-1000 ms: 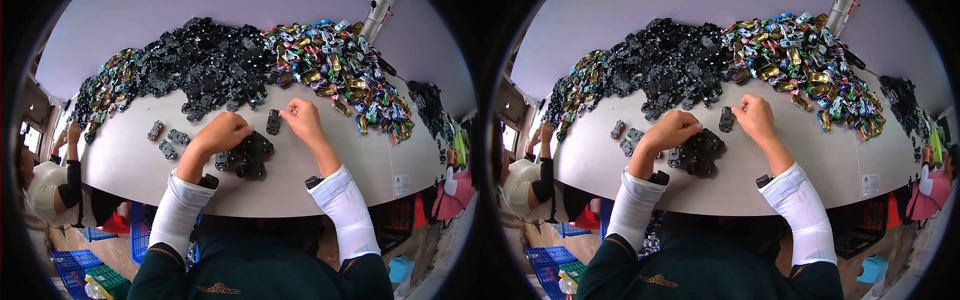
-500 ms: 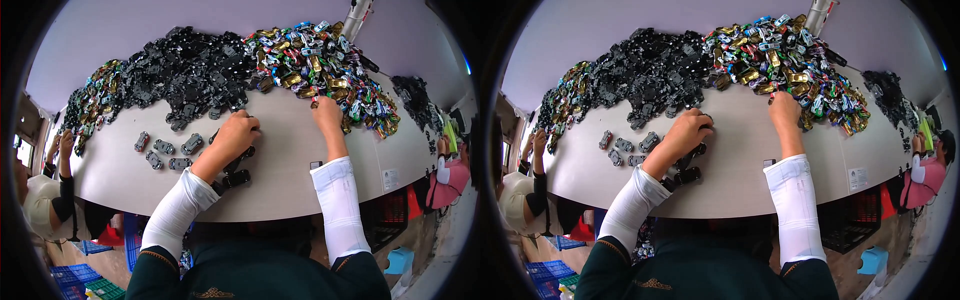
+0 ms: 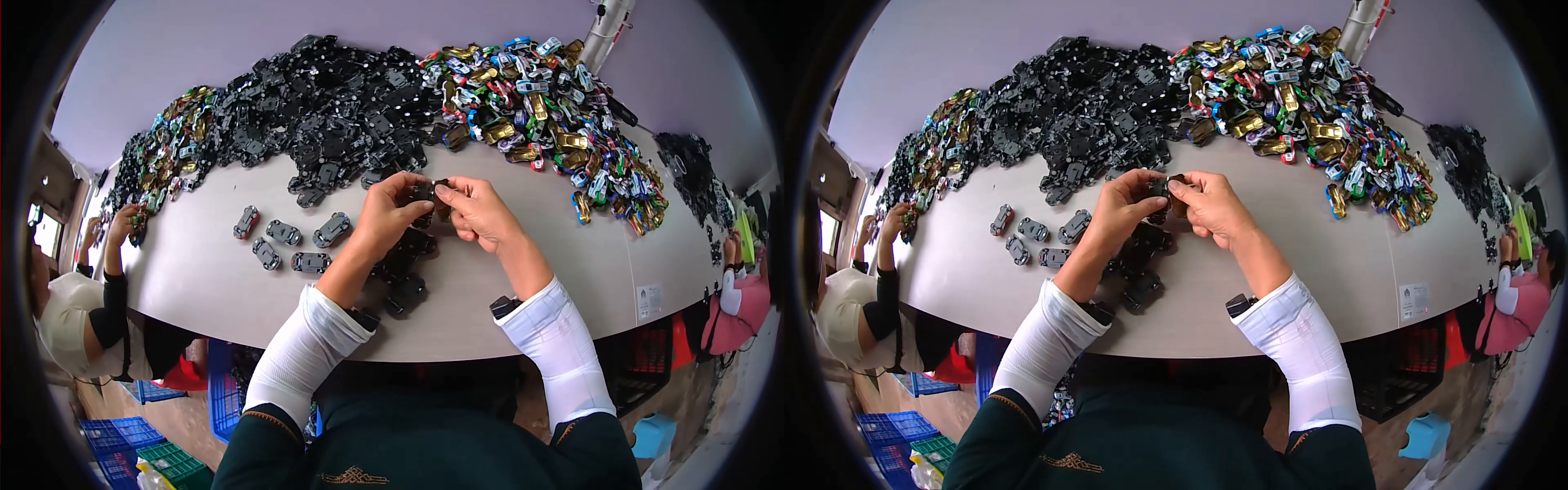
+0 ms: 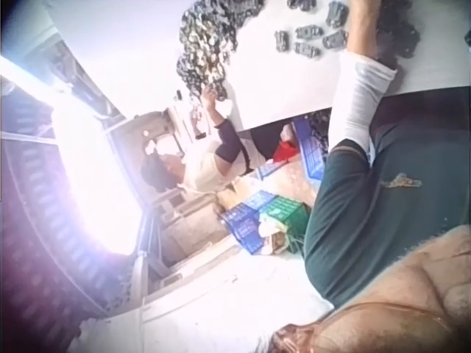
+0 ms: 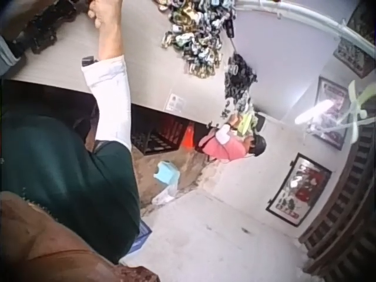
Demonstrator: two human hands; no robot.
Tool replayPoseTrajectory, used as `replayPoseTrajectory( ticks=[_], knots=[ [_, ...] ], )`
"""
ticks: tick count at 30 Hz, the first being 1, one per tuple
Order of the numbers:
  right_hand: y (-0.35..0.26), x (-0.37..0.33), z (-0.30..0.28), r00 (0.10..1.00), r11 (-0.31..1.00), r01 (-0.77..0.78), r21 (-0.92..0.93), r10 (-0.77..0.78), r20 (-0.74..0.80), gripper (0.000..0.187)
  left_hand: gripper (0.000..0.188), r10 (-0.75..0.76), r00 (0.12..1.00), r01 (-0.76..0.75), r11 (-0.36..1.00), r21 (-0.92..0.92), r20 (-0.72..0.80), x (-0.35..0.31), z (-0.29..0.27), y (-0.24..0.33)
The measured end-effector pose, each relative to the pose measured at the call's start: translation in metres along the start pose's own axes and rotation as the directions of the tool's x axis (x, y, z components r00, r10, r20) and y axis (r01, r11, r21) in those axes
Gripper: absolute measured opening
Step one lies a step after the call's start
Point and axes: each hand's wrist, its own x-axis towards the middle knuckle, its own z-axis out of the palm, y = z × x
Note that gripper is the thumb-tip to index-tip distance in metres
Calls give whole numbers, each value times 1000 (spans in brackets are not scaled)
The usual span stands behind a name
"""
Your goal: Manually assemble components of small toy cars at a production table.
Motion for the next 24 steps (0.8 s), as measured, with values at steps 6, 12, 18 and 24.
replayPoseTrajectory(
  ticks=[6,12,18,24],
  knots=[
    [-2,-5,2,999,990,-24,-138,30,40,13,33,44,992,-36,997,67,-118,2,-2,-2],
    [-2,-6,4,987,981,156,-117,-158,-10,22,40,-8,994,22,990,136,-105,0,-2,5],
    [-6,-9,11,974,971,228,-76,-226,30,15,41,-76,997,71,970,-234,-11,-2,0,8],
    [-1,-6,10,958,948,285,-140,-276,77,25,40,-87,996,91,962,-259,28,-4,-1,9]
  ],
)
